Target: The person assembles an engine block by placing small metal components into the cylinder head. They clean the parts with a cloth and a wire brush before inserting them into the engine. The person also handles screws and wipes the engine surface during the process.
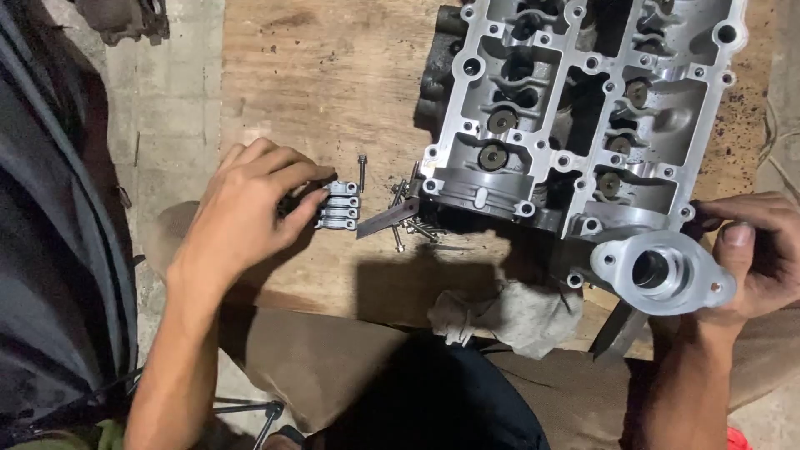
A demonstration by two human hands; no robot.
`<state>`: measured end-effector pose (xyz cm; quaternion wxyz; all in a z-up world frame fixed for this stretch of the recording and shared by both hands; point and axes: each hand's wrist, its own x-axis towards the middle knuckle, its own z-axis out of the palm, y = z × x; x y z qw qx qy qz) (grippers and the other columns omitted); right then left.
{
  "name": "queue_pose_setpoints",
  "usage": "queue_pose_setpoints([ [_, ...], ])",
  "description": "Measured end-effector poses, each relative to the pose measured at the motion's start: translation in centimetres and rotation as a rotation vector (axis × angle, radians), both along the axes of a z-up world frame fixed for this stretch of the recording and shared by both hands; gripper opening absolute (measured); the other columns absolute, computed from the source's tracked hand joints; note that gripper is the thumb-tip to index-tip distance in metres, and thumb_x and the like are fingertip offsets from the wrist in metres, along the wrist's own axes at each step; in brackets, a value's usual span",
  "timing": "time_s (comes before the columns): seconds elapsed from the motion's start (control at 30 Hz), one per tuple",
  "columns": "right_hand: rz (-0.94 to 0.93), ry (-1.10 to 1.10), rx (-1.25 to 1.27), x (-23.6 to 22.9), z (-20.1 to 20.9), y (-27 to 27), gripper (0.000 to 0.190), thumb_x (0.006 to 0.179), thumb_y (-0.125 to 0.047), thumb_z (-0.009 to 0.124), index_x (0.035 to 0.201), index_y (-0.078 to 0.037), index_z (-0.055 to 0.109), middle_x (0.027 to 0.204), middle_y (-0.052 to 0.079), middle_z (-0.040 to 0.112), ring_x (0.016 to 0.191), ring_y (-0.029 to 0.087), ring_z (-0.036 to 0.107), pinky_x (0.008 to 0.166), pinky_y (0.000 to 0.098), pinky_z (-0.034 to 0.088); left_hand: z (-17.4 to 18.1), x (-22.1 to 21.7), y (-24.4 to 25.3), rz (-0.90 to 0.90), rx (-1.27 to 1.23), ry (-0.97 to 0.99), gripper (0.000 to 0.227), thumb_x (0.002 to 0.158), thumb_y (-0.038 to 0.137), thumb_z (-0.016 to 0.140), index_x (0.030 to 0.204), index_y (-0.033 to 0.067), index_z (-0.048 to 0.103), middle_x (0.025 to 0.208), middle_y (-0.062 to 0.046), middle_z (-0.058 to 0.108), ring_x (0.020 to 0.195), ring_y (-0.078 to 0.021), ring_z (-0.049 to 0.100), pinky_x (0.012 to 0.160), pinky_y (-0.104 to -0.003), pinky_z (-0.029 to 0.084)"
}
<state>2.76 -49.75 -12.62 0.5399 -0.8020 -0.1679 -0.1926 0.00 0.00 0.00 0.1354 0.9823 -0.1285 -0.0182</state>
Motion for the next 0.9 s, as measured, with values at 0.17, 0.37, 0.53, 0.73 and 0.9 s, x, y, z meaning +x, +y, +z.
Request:
queue_pose_setpoints([
  [0.17, -0.015, 0.013, -0.026, -0.1, 0.2, 0.2, 0.020, 0.120, -0.002, 0.053, 0.115, 0.016, 0.058, 0.107, 0.027, 0.060, 0.092, 0.029, 0.051, 0.092, 0.0394, 0.046, -0.5, -0.3, 0.4, -0.003, 0.022, 0.026, 0.029, 0.083, 0.024, 0.079, 0.108, 0.0096, 0.078, 0.106, -0.006, 0.075, 0.098, -0.0239, 0.061, 0.102, -0.044, 0.047],
  [0.37, -0.039, 0.026, -0.019, -0.1, 0.1, 0.2, 0.017, 0.120, 0.003, 0.056, 0.113, 0.018, 0.060, 0.103, 0.026, 0.060, 0.088, 0.027, 0.050, 0.089, 0.0374, 0.043, 0.0, -0.9, -0.1, -0.023, -0.002, -0.076, 0.014, 0.085, 0.015, 0.078, 0.096, 0.0061, 0.077, 0.100, -0.003, 0.071, 0.091, -0.0207, 0.058, 0.092, -0.035, 0.045],
  [0.53, -0.050, -0.070, -0.050, 0.5, 2.1, 2.0, 0.015, 0.109, 0.008, 0.061, 0.106, 0.023, 0.063, 0.096, 0.030, 0.064, 0.076, 0.027, 0.051, 0.075, 0.0370, 0.042, 0.2, -0.7, -0.4, -0.019, 0.011, -0.098, 0.016, 0.085, 0.017, 0.075, 0.098, 0.0070, 0.076, 0.102, -0.004, 0.069, 0.094, -0.0240, 0.060, 0.093, -0.038, 0.046],
  [0.73, -0.087, -0.024, -0.075, 0.3, 3.4, 3.4, 0.013, 0.105, 0.008, 0.063, 0.099, 0.019, 0.063, 0.089, 0.026, 0.063, 0.067, 0.023, 0.045, 0.068, 0.0331, 0.035, 0.5, -0.7, -0.1, -0.060, 0.081, -0.103, 0.011, 0.086, 0.015, 0.072, 0.092, 0.0069, 0.075, 0.099, -0.003, 0.071, 0.092, -0.0224, 0.060, 0.087, -0.035, 0.047],
  [0.9, -0.133, 0.038, 0.023, 0.1, 3.7, 4.0, 0.006, 0.099, 0.011, 0.063, 0.097, 0.017, 0.062, 0.092, 0.025, 0.065, 0.074, 0.025, 0.053, 0.074, 0.0314, 0.042, 4.3, -0.2, -0.1, -0.022, -0.111, -0.159, 0.015, 0.085, 0.008, 0.076, 0.095, -0.0009, 0.071, 0.103, -0.011, 0.071, 0.093, -0.0241, 0.064, 0.084, -0.035, 0.053],
])
